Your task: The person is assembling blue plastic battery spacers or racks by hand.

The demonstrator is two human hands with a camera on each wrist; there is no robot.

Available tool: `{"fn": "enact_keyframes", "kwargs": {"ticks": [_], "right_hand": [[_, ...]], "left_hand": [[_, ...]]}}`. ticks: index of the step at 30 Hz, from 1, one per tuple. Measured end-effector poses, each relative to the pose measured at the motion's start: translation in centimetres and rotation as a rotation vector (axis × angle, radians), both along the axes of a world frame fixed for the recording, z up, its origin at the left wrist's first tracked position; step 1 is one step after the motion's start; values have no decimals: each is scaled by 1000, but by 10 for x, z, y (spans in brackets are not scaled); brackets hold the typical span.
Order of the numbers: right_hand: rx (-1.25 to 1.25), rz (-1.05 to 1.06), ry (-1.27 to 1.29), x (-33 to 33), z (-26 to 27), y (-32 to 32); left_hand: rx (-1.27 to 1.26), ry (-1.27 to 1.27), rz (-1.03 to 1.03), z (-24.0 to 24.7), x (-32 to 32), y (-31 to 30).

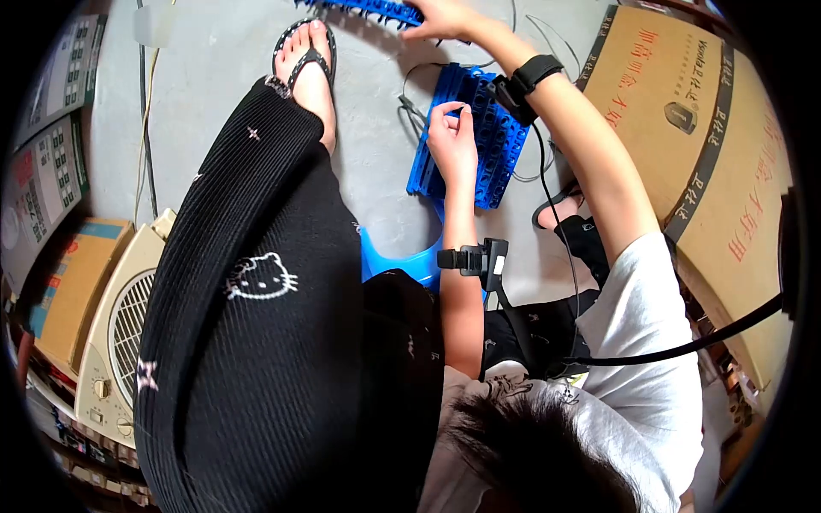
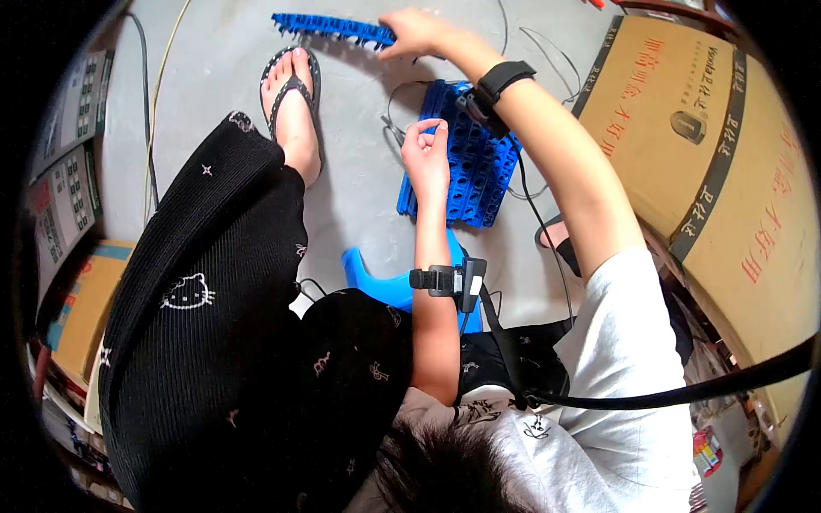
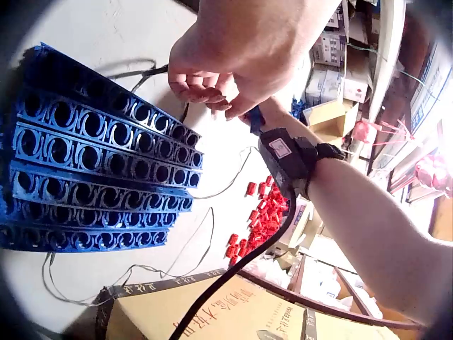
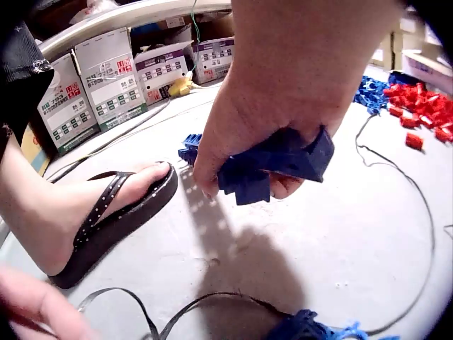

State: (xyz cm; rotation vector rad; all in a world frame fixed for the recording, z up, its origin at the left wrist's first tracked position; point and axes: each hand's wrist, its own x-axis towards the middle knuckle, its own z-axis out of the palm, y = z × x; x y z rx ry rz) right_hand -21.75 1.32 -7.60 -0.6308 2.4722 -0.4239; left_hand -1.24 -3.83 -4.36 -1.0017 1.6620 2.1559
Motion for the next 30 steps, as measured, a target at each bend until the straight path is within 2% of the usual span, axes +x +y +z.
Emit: {"fn": "enact_keyframes", "kwargs": {"ticks": [2, 6, 8, 10, 12, 13, 14, 15, 16, 18, 19, 22, 23, 24, 26, 27, 28, 30], "right_hand": [[-105, -41, 57, 13, 4, 9], [-114, -74, 102, 53, 36, 27], [-107, -138, 68, 75, 66, 33], [-198, -192, 110, 107, 104, 44], [-273, -260, 117, 142, 132, 55], [-354, -311, 142, 162, 141, 60], [-457, -376, 159, 179, 151, 68], [-355, -482, 99, 195, 171, 68], [-396, -591, 73, 209, 172, 75], [-452, -734, 112, 236, 178, 88], [-659, -861, 2, 247, 178, 89], [-734, -883, 124, 260, 180, 94], [-693, -929, 80, 267, 187, 97], [-777, -912, 158, 272, 176, 100], [-995, -1050, -146, 288, 205, 99], [-1025, -1059, -134, 294, 207, 99], [-1109, -1090, -70, 298, 208, 98], [-1213, -1141, 6, 304, 207, 107]], "left_hand": [[15, 47, -7, 3, -2, 5], [120, 42, 69, 6, 0, 15], [229, 48, 257, 6, -5, 18], [403, 60, 274, 25, -9, 15], [563, 92, 248, 44, -11, 16], [539, 218, 227, 57, -12, 22], [820, 251, 134, 64, -15, 24], [837, 300, 55, 71, -13, 26], [849, 349, -26, 81, -12, 28], [790, 408, -102, 102, -4, 37], [774, 408, -158, 108, -1, 39], [736, 426, -223, 125, 6, 47], [750, 450, -222, 128, 8, 50], [723, 449, -245, 136, 10, 50], [628, 435, -284, 136, 9, 44], [471, 370, -212, 136, 9, 43], [438, 399, -195, 152, 15, 40], [278, 420, -276, 162, 15, 30]]}}
